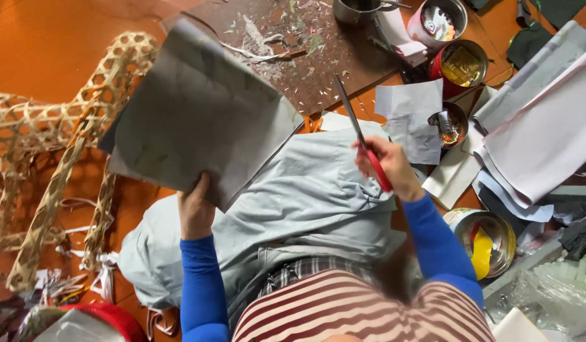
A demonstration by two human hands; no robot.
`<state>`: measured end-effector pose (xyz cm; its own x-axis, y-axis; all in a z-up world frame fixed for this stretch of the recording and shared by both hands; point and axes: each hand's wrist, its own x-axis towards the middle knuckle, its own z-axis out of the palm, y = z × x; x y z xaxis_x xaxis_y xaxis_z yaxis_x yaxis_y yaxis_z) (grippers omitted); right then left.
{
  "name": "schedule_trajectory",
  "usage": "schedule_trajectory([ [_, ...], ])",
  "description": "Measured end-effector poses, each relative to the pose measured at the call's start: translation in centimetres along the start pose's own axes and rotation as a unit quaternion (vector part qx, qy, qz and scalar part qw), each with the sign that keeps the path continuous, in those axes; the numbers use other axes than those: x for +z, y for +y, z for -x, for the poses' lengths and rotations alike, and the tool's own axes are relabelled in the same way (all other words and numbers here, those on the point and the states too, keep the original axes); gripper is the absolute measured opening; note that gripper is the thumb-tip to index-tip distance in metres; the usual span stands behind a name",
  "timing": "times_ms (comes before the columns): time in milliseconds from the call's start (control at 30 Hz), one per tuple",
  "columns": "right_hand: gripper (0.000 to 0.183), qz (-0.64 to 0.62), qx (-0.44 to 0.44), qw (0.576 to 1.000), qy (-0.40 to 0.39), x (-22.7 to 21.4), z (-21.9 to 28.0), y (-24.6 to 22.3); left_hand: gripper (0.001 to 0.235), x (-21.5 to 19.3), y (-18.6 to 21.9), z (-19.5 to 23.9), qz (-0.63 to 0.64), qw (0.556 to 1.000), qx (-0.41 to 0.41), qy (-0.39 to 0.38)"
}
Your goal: Cutting paper patterns and applying glue to attach them to a bamboo frame.
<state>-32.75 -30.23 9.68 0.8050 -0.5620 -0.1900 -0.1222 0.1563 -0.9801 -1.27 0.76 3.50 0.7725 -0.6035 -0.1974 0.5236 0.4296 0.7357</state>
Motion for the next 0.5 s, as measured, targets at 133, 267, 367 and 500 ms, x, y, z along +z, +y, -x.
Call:
schedule_trajectory([
  [133, 0.080, -0.138, 0.001, 0.974, -0.182, 3.7, 5.0, -3.1, 0.041, 0.0, -0.2, 0.3, 0.014, 1.000, 0.016, -0.018],
  [267, 0.101, -0.109, 0.055, 0.970, -0.212, 6.1, 7.9, -5.0, 0.039, 0.4, -0.4, 1.6, 0.019, 0.999, 0.019, -0.017],
  [367, 0.102, -0.105, 0.059, 0.967, -0.223, 6.8, 9.2, -5.1, 0.038, 1.5, 0.0, 2.8, 0.031, 0.999, 0.005, -0.020],
  [500, 0.102, -0.106, 0.048, 0.973, -0.200, 7.1, 10.0, -4.6, 0.039, 1.8, 0.9, 4.0, 0.034, 0.999, 0.019, -0.014],
])
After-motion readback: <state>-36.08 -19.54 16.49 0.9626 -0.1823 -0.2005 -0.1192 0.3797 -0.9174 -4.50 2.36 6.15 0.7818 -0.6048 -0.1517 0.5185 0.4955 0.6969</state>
